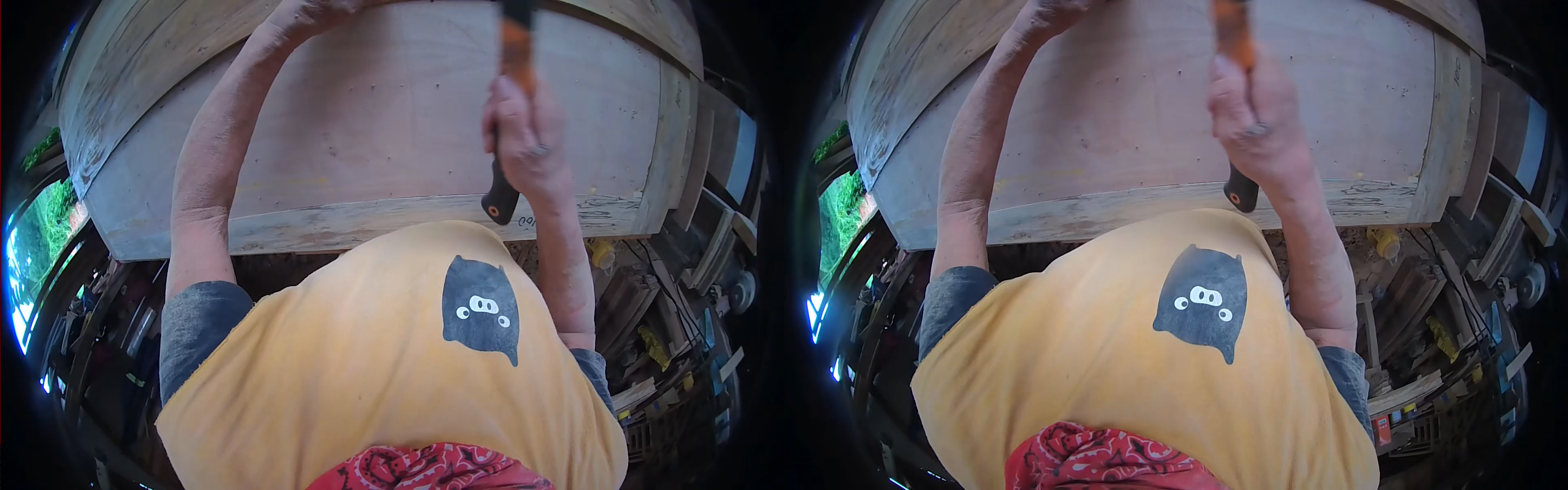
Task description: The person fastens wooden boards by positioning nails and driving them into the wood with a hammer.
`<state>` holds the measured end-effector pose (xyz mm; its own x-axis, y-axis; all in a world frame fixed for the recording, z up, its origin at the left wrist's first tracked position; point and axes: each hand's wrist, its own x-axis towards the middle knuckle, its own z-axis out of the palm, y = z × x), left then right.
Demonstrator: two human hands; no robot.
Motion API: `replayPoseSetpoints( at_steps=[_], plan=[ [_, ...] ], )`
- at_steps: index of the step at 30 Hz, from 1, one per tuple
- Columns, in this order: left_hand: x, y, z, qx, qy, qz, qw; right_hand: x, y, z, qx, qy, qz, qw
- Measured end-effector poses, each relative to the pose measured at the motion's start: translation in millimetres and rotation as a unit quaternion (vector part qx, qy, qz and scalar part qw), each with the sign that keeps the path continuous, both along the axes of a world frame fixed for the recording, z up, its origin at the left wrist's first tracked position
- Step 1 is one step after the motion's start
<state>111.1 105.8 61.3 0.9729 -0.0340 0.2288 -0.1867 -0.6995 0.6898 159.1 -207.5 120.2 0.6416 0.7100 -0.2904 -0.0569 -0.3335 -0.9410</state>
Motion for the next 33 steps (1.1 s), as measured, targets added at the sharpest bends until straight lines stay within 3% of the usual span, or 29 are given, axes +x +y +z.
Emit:
replayPoseSetpoints(
  at_steps=[3,6,9,12,19,28,31,33],
  plan=[
    [-3,-1,0,0.003,0.015,0.009,1.000,1,-1,-9,-0.048,-0.025,0.068,0.996],
    [-10,-4,-7,-0.122,0.008,0.078,0.989,3,-5,12,-0.003,0.071,0.000,0.998],
    [-13,-7,-6,-0.145,0.034,0.112,0.982,8,-10,20,0.019,0.061,-0.036,0.997],
    [-11,-4,-7,-0.065,-0.004,0.068,0.996,6,-12,26,0.001,0.058,-0.033,0.998],
    [-18,-8,-1,-0.070,0.016,0.085,0.994,-2,-3,26,-0.008,0.057,0.021,0.998],
    [-24,-10,-9,-0.062,0.010,0.113,0.992,4,16,9,-0.090,-0.169,0.126,0.973],
    [-24,-9,-14,-0.035,-0.040,0.100,0.994,9,15,25,-0.047,-0.095,0.110,0.988],
    [-22,-9,-13,-0.052,-0.056,0.096,0.992,6,16,33,-0.006,-0.111,0.057,0.992]
  ],
)
